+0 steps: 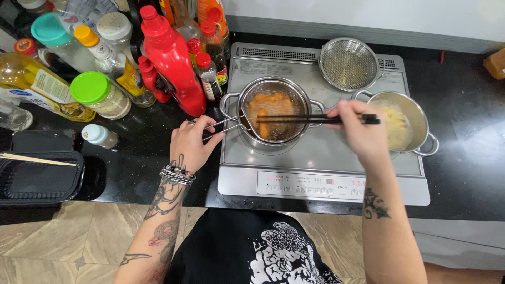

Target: The person fries breaded items in a pot of hot oil using chopsticks and a strainer, then moves to a table to grate a carrot with a handheld grater. The person also briefly checks boiling noodles in a separate pot.

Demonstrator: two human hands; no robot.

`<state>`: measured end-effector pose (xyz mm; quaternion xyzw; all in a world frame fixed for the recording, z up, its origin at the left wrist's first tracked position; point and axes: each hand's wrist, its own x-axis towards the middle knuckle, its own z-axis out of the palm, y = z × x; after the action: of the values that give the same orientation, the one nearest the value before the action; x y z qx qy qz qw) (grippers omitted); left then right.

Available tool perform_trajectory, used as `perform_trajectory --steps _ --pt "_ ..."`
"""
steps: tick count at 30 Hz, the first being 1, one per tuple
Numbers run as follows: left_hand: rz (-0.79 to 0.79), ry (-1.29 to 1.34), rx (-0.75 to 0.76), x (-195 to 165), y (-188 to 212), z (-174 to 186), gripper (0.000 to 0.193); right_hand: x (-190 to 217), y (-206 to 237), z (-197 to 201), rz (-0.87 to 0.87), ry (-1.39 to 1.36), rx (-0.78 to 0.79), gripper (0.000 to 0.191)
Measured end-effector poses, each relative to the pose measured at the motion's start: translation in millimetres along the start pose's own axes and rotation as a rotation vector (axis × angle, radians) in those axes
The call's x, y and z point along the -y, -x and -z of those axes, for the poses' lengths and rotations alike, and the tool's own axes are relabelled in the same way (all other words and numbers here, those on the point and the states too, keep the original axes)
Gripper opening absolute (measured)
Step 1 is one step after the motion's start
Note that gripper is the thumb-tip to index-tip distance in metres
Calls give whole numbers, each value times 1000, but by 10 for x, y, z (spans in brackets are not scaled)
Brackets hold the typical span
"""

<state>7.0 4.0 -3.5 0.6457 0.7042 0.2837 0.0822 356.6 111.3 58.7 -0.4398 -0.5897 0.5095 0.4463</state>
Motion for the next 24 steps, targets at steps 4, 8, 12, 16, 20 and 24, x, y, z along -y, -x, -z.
perform_trajectory --steps 4,8,12,16,20,24 --pt "28 2 16 -4 0 -3 30 -42 45 -77 39 33 48 23" --pt "19 13 4 -5 16 -11 31 10 148 4 71 -7 -65 28" --pt "0 5 -5 5 16 -14 32 -16 225 -146 34 34 -124 26" --pt "29 -10 39 19 1 -13 32 -82 272 -484 69 208 -161 19" --pt "8 -16 23 21 -11 -11 32 -11 314 -501 53 247 -170 16" --pt "28 -23 40 7 -9 -9 31 44 299 -375 50 143 -127 18"
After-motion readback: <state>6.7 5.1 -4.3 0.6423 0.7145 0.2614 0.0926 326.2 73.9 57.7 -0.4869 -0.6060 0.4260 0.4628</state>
